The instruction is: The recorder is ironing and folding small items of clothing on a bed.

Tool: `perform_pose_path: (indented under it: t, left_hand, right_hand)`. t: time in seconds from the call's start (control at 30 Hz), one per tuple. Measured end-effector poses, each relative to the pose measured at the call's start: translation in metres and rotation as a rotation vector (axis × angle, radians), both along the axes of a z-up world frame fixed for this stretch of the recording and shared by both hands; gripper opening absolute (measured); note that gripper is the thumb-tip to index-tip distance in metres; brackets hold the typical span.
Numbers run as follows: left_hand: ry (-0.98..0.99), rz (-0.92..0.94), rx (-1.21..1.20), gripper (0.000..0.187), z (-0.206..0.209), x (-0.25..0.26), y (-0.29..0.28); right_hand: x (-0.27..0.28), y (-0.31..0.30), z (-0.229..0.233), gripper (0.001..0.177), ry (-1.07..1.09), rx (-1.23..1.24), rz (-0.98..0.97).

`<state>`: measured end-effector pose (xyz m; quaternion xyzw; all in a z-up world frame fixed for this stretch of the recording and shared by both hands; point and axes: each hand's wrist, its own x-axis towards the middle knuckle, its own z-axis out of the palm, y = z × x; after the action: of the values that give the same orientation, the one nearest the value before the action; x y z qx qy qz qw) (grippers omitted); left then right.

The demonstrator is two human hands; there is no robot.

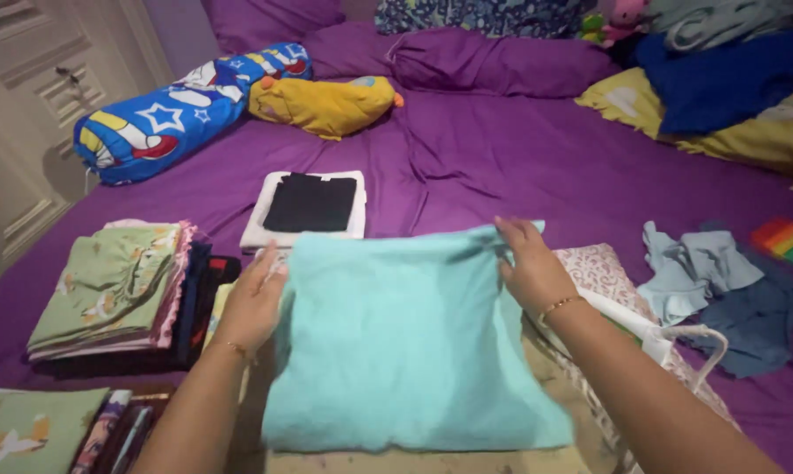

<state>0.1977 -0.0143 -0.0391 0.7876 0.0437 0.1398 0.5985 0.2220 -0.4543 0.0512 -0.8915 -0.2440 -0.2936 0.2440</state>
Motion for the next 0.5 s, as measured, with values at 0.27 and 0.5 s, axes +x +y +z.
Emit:
perform_pose_path:
  t: [0.27, 0.5]
  left_hand:
    - [0.719, -0.087, 0.769, 0.094, -0.041, -0.045, -0.004]
    - [0.437, 0.189, 0.316, 0.057, -0.041, -0.094, -0.055]
  right_hand:
    - [-0.059, -0.031, -0.035, 0.043, 0.719, -0.310, -0.344]
    - [-0.093, -0.079, -0.152, 0.049, 0.705, -0.252, -0.427]
